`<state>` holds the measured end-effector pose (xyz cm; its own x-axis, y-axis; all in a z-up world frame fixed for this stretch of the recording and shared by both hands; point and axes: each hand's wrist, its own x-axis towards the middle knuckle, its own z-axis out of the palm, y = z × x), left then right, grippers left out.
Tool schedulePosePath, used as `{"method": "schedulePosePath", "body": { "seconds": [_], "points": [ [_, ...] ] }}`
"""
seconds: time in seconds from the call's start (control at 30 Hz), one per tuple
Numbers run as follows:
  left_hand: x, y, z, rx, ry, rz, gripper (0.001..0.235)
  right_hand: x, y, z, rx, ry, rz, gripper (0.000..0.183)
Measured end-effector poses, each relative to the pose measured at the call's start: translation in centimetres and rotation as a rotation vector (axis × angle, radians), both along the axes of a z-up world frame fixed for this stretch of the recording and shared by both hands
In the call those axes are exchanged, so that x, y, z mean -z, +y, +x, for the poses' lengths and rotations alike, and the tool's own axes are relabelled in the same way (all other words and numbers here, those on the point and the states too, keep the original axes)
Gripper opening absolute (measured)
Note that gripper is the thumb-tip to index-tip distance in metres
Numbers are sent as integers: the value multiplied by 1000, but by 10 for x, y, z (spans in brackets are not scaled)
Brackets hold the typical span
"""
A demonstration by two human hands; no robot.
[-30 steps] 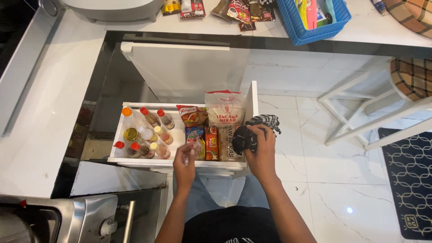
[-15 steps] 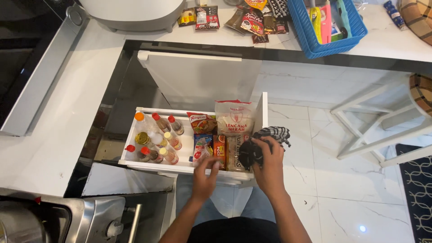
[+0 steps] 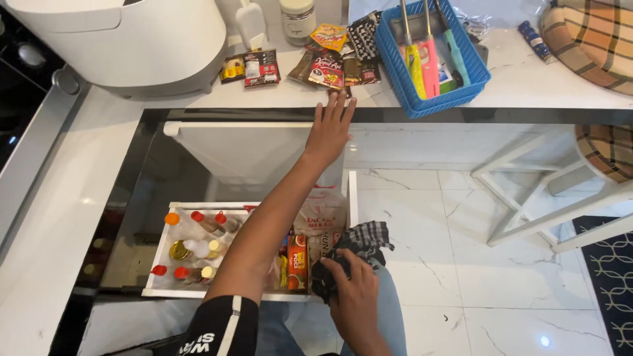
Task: Organizing various food packets, rice bags, and spice bottles into a low kitchen drawer.
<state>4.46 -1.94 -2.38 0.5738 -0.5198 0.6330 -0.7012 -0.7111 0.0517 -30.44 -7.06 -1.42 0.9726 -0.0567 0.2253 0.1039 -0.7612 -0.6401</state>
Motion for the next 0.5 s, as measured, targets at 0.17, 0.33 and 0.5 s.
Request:
{"method": "schedulePosePath", "body": {
  "seconds": [0.17,0.33,0.5],
  "points": [
    [59,-10,65,-295,-179,292,56,2,-2,8,-16,112,26,78],
    [26,-2,48,-228,-13,281,36,0,-4,8,-49,119,49,80],
    [-11,29,-30,-63,201,-205,26,-5,-2,9,-54,77,29,78]
  ]
}}
